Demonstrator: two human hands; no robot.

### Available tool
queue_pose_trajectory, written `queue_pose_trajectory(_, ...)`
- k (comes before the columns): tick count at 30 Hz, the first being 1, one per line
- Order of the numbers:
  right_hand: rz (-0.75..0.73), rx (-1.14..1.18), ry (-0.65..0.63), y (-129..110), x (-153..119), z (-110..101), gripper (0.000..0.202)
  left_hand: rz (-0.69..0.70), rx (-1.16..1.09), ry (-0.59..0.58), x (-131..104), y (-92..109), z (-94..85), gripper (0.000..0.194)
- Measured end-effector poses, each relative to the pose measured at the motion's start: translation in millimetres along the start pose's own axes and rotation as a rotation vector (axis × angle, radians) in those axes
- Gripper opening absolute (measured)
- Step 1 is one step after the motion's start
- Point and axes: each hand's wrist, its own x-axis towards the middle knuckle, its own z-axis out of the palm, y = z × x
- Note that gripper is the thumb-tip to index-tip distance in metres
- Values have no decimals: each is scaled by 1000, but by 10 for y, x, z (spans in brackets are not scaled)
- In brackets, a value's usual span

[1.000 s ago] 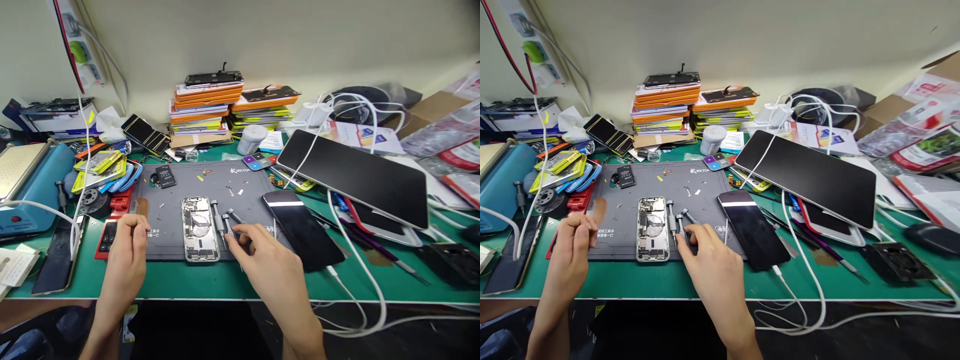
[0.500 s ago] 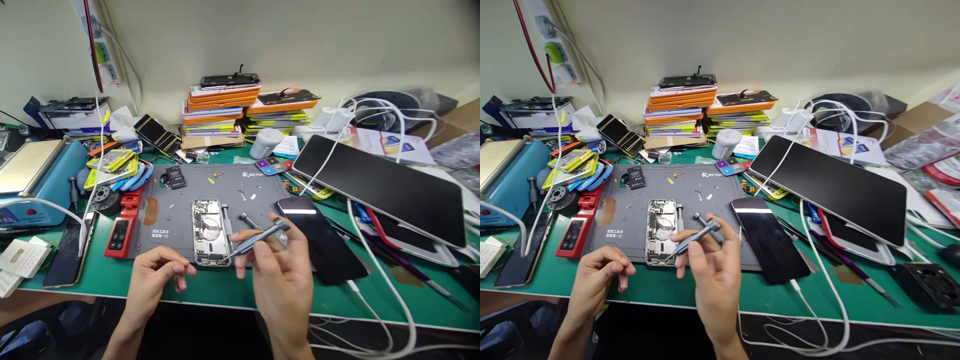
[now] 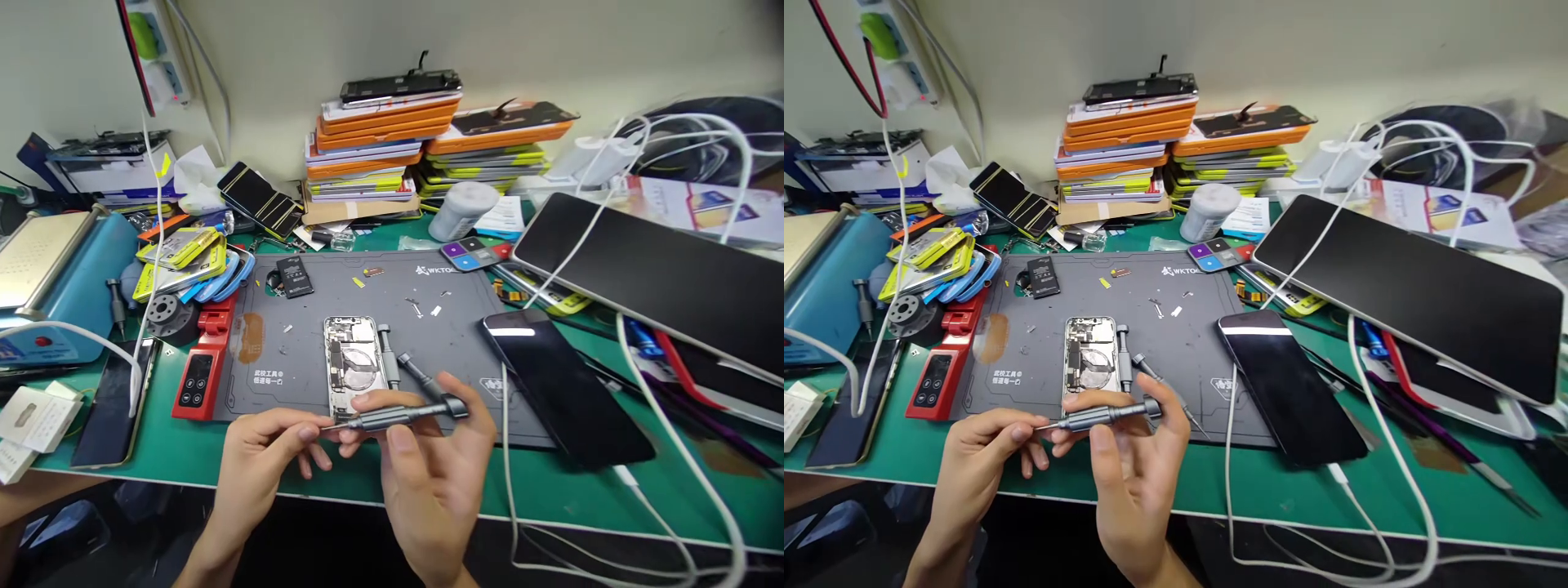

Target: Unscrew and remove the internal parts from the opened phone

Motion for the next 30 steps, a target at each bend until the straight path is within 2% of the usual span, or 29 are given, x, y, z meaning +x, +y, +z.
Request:
queue_pose_trajectory(11, 16, 18, -19, -6, 49, -44, 48, 44, 17, -48, -33, 49, -1, 11)
queue_pose_trajectory(17, 33, 10, -16, 12, 45, -58, 49, 56, 53, -22, -14, 78, 47, 7)
queue_pose_trajectory(30, 127, 60, 38, -50, 32, -31, 43, 141, 144, -50, -46, 73, 21, 14)
